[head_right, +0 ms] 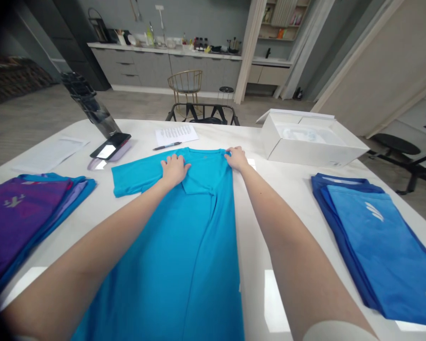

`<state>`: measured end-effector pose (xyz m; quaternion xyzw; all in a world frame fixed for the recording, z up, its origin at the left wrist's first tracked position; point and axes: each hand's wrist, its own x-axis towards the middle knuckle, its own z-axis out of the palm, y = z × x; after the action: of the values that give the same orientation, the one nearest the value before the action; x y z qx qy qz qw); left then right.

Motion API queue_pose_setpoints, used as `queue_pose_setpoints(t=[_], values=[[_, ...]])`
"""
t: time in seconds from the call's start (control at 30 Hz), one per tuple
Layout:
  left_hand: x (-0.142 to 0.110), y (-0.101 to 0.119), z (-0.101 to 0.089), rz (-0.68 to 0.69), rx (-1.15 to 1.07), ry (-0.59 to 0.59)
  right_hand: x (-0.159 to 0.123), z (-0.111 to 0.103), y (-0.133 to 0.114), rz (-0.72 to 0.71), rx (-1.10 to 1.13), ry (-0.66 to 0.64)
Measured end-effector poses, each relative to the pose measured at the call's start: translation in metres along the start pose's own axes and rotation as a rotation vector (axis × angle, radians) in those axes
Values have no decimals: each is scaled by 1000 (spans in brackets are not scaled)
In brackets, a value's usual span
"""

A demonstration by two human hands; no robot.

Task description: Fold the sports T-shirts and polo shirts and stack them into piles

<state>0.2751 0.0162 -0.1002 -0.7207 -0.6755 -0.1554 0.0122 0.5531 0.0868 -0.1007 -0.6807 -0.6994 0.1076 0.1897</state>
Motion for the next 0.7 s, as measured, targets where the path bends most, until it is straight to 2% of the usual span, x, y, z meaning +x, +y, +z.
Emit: queue_pose_setpoints(t=[0.13, 0.23, 0.33, 0.43, 0.57, 0.63, 0.7], values=[[2, -4, -5, -16, -106, 8, 6, 1, 14, -135, 88, 49], [14, -6, -21, -49, -315, -11, 6, -1, 16, -112, 156, 88], [32, -10, -31, -101, -498, 62, 10, 0, 12, -90, 171, 124], [49, -19, -25, -172, -554, 103, 13, 4, 5, -90, 113, 153], [57, -32, -3, -264, -545, 0, 9, 11, -2, -15, -42, 140], [50, -32, 0, -247, -490, 26, 3, 12, -5, 16, -94, 129], [36, -24, -2, -134, -382, 126, -4, 11, -8, 41, -118, 139]])
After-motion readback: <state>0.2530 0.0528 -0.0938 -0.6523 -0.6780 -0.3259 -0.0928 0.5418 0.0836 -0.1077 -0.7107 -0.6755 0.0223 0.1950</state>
